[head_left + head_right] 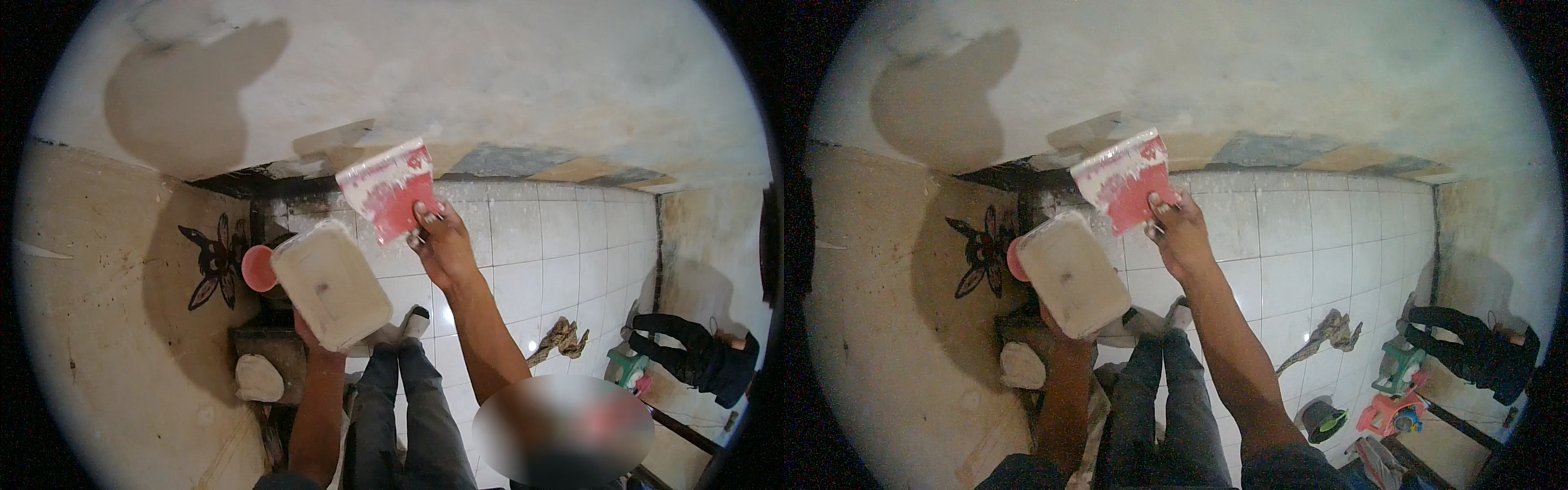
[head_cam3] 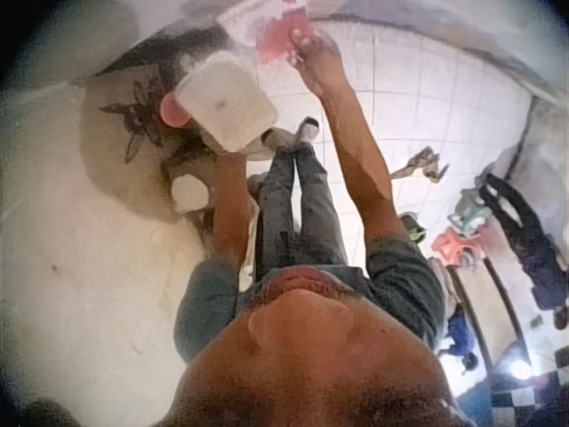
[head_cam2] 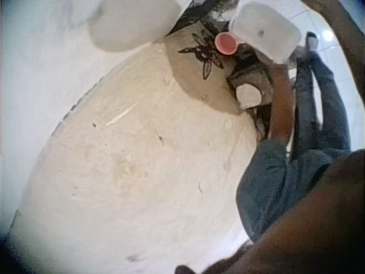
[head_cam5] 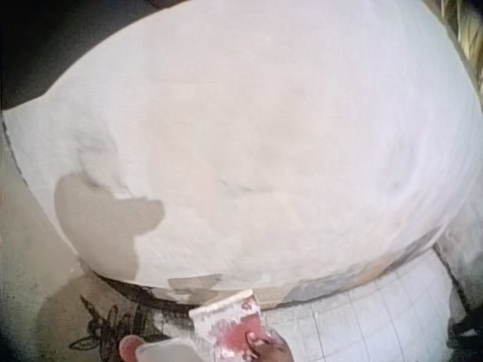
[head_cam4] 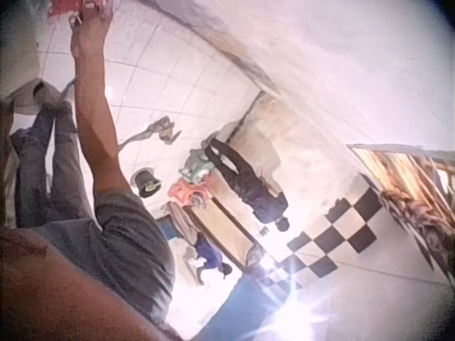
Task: The person applies white plaster to a wall using a red hand spreader, repeatedly dipping the spreader into a white container and smoothing the material across the surface.
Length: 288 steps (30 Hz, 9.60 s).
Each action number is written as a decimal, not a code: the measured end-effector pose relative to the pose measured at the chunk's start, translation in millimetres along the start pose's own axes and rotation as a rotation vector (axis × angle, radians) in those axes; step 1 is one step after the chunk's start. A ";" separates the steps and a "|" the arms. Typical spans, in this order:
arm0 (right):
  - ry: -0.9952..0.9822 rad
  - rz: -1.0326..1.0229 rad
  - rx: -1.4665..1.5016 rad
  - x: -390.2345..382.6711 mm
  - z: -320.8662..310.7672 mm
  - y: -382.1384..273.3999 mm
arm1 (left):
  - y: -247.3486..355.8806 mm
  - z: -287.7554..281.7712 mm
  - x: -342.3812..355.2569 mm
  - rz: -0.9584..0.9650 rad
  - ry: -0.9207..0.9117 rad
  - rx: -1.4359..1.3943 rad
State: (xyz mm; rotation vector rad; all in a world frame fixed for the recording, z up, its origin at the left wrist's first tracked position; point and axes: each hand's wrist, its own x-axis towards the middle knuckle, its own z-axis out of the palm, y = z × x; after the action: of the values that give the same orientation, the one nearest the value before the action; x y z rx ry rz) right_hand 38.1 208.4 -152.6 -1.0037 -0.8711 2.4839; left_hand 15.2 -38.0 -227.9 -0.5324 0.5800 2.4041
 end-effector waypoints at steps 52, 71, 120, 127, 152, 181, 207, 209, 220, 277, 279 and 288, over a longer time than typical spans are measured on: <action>0.075 -0.557 0.038 -13.3 152.4 -79.6 | 100.9 28.3 -21.7 0.177 -0.212 0.264; 0.239 -1.218 -1.000 100.3 271.1 84.8 | 125.3 -86.3 -58.0 0.080 0.074 0.003; 0.348 -1.078 -0.811 57.0 124.6 41.0 | 129.4 -77.5 -65.1 0.065 -0.076 -0.081; 0.475 -1.126 -0.606 72.0 208.2 -33.7 | 127.4 -76.0 -67.2 0.048 -0.076 -0.083; -0.279 -1.203 -1.865 111.7 97.9 76.0 | 118.7 -70.8 -64.0 0.084 -0.034 -0.072; -0.064 -1.676 -1.438 47.2 149.9 13.5 | 117.2 -84.1 -68.9 0.024 -0.087 -0.040; 0.379 -1.935 -1.070 21.9 196.3 -72.5 | 105.8 -85.6 -47.1 0.053 -0.283 -0.015; 0.308 -2.117 -1.108 31.8 216.3 -89.2 | 102.1 -97.1 -46.4 0.095 -0.158 -0.021; -0.343 -1.438 -1.953 148.5 72.0 112.6 | 102.6 -83.7 -55.5 0.019 -0.133 -0.048; 0.188 -0.472 -0.895 -101.5 4.3 -3.5 | -44.3 4.3 32.9 -0.111 -0.143 0.023; 0.191 -0.468 -1.015 -100.5 3.1 -8.3 | -48.5 19.8 29.4 -0.135 -0.153 0.023; 0.194 -0.451 -1.304 -80.7 -14.8 -41.2 | -78.2 74.9 17.7 -0.170 -0.088 0.322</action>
State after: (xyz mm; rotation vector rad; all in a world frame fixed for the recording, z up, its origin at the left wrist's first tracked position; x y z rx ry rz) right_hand 107.9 206.0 -93.0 -1.1129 -2.3812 1.2240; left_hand 34.3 65.4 -196.4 -0.3213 0.8290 2.1073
